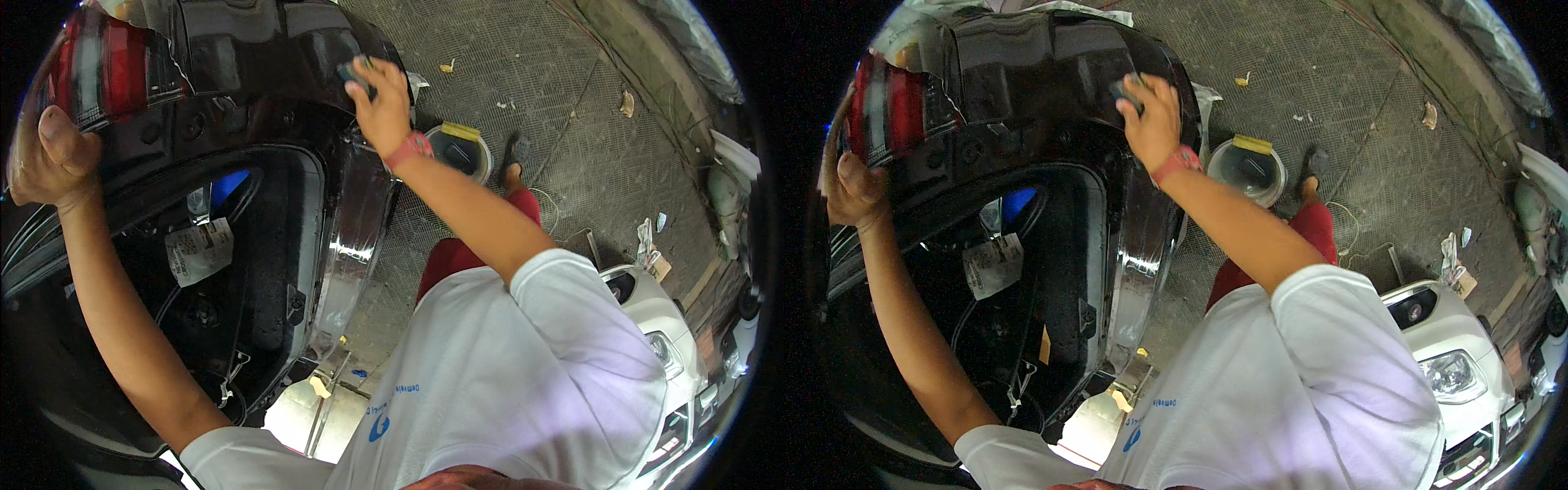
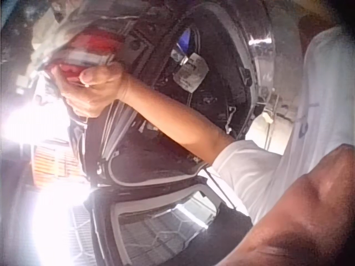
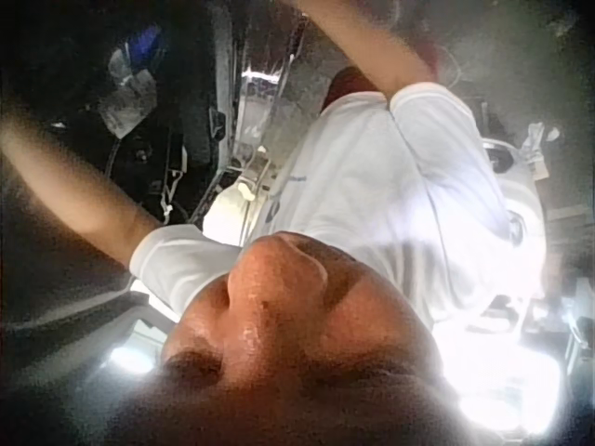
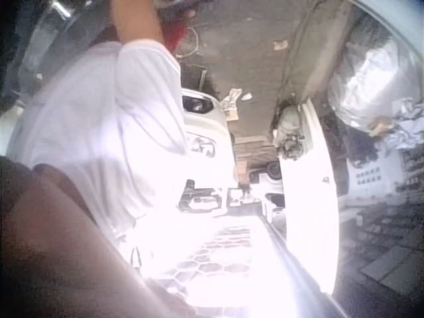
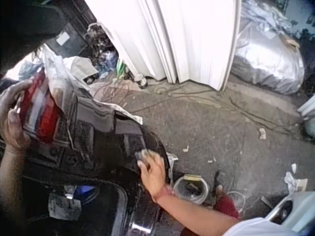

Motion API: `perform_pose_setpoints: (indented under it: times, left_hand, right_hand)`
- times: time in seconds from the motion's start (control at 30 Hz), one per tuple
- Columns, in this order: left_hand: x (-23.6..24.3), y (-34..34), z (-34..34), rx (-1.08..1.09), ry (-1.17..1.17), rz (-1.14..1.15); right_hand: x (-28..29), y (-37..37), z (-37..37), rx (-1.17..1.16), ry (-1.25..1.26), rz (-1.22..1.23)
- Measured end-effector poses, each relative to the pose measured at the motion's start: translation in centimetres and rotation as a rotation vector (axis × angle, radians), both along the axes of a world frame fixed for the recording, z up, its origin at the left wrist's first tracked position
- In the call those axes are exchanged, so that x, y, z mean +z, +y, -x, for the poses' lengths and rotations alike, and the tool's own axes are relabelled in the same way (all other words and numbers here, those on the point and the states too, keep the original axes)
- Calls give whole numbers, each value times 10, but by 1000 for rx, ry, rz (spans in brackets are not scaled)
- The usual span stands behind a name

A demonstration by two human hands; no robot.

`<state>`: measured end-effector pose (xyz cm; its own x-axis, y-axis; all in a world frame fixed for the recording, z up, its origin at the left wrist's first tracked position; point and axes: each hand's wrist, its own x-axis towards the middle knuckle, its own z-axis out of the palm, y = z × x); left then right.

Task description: The person sands the surface of a dark-colored car trunk lid using a sanding block and water. They repeatedly dip the block into a bucket of water and rub it against the trunk lid to smooth the surface.

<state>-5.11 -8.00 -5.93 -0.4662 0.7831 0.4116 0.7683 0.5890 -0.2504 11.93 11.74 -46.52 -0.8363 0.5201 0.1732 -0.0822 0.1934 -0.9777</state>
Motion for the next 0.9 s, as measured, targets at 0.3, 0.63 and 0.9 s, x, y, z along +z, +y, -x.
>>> perform_pose_setpoints:
  times: [0.3, 0.63, 0.9]
  left_hand:
    - [-15, -1, 12, -4, 158, 59]
    - [11, -9, 15, -124, 416, 162]
    - [17, -4, 22, -131, 436, 223]
  right_hand:
    - [-2, 2, -41, 67, -38, -31]
    - [6, -4, -44, 150, -7, -37]
    - [1, 18, 53, 10, -34, -135]
